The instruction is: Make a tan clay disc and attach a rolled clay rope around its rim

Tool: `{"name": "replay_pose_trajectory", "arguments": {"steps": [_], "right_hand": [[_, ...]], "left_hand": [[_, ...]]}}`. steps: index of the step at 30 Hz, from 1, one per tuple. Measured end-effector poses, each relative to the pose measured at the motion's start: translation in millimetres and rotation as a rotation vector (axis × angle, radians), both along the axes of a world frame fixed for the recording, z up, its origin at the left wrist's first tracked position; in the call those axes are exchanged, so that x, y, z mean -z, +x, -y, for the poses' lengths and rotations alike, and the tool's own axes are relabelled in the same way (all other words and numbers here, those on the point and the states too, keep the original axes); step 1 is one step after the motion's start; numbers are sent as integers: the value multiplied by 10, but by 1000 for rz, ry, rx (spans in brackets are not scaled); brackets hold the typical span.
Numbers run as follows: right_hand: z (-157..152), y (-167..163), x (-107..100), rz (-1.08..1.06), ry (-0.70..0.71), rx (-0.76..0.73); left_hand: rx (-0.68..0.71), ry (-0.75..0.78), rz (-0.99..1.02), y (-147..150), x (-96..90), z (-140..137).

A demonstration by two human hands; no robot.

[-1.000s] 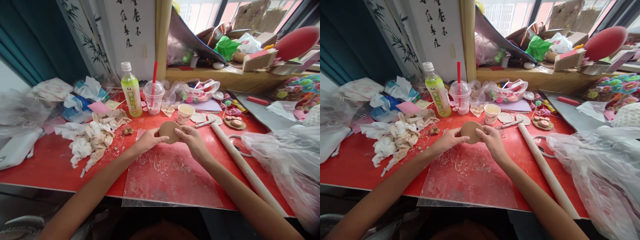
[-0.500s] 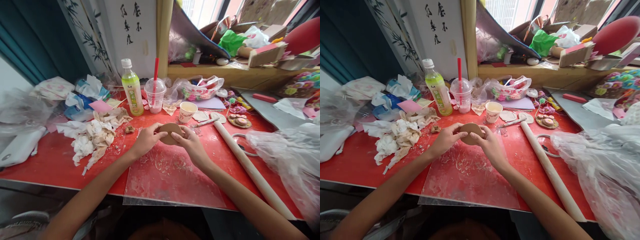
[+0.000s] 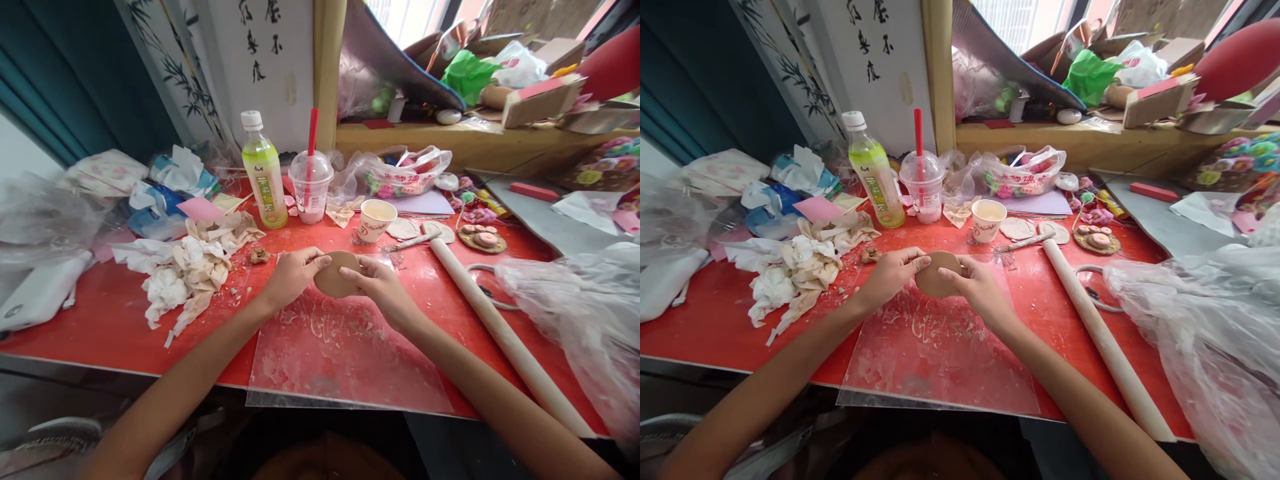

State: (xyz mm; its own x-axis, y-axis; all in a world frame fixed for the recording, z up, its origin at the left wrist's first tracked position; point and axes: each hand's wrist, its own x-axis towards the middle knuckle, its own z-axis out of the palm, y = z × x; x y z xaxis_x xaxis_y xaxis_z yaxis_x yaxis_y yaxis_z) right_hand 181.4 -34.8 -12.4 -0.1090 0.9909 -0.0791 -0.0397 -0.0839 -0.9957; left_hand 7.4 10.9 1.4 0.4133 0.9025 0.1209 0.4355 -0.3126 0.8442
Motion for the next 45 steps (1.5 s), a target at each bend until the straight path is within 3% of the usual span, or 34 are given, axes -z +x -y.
{"name": "replay_pose_trajectory", "arguments": {"steps": [6, 13, 19, 23, 28, 32, 35, 39, 41, 45], "right_hand": [[-19, 26, 61, 73, 31, 8], [-5, 23, 77, 136, 75, 20], [3, 31, 70, 176, 89, -3], [15, 22, 58, 189, 79, -37], [8, 29, 41, 163, 73, -31], [13, 51, 25, 119, 25, -13], [62, 53, -90, 88, 38, 4], [165, -50, -422, -18, 133, 33], [206, -164, -576, -24, 189, 3], [293, -402, -713, 254, 385, -16]], "left_hand": [[73, -60, 29, 33, 29, 2], [-25, -7, 24, 47, 26, 25], [84, -88, 130, 29, 8, 16], [-2, -61, 56, 25, 13, 13], [64, -192, 173, 23, 8, -7], [69, -232, 122, 0, -20, -11], [70, -309, 297, -9, -56, -25], [93, -504, 717, 33, -174, -35], [117, -592, 835, 76, -266, 29], [179, -571, 1024, 160, -440, 380]]}}
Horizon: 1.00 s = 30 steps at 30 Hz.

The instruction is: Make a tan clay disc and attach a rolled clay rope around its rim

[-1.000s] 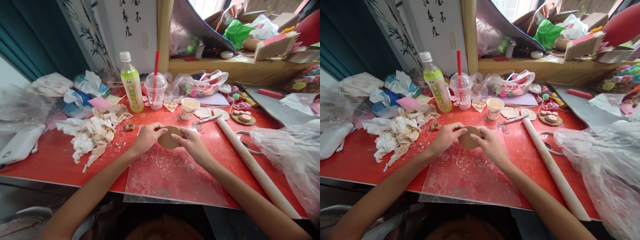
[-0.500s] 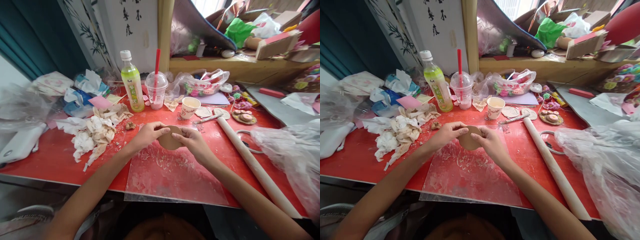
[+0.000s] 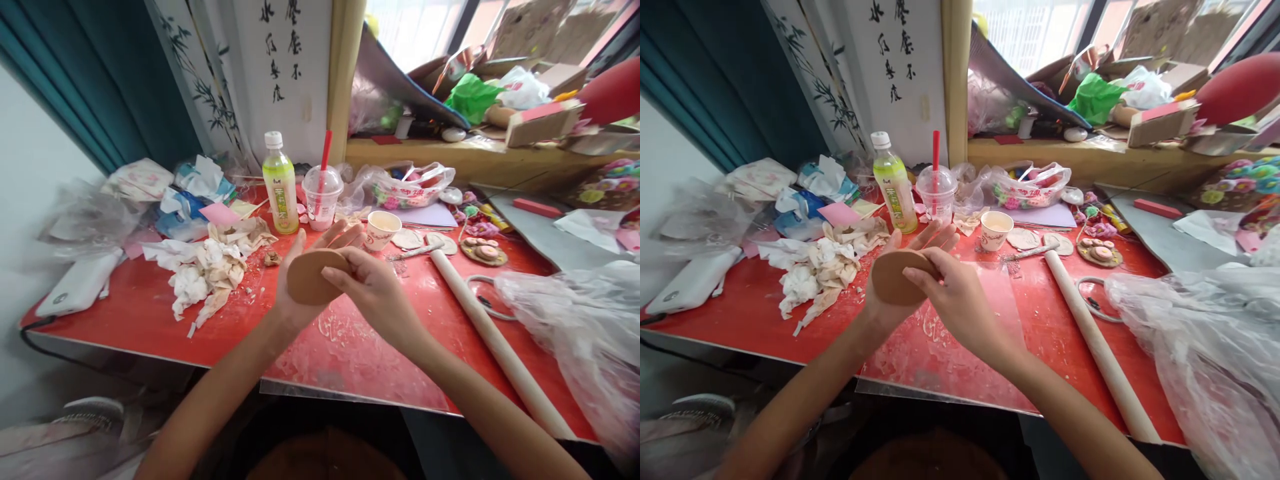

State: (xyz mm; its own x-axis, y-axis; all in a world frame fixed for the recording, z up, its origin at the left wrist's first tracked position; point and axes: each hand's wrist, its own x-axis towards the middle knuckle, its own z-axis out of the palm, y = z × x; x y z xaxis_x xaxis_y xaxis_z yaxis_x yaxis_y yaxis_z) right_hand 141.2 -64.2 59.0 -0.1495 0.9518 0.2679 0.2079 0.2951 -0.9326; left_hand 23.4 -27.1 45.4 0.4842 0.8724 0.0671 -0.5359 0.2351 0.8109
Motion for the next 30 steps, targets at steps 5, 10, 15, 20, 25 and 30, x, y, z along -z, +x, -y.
{"name": "replay_pose_trajectory", "arguments": {"steps": [5, 10, 15, 20, 25, 30], "right_hand": [[285, 113, -99, 275, 511, 183], [522, 909, 7, 791, 358, 474], [510, 1673, 556, 1401, 37, 513], [494, 1754, 824, 1395, -37, 630], [500, 1663, 829, 1344, -107, 693], [480, 1668, 825, 1349, -121, 690]], "left_hand": [[-46, -125, 392, 69, -5, 505], [33, -258, 600, 142, 161, 741], [146, -342, 620, 190, 278, 874], [-19, -430, 648, 225, 359, 916], [-133, -503, 666, 242, 425, 888], [-70, -468, 657, 270, 480, 878]]}}
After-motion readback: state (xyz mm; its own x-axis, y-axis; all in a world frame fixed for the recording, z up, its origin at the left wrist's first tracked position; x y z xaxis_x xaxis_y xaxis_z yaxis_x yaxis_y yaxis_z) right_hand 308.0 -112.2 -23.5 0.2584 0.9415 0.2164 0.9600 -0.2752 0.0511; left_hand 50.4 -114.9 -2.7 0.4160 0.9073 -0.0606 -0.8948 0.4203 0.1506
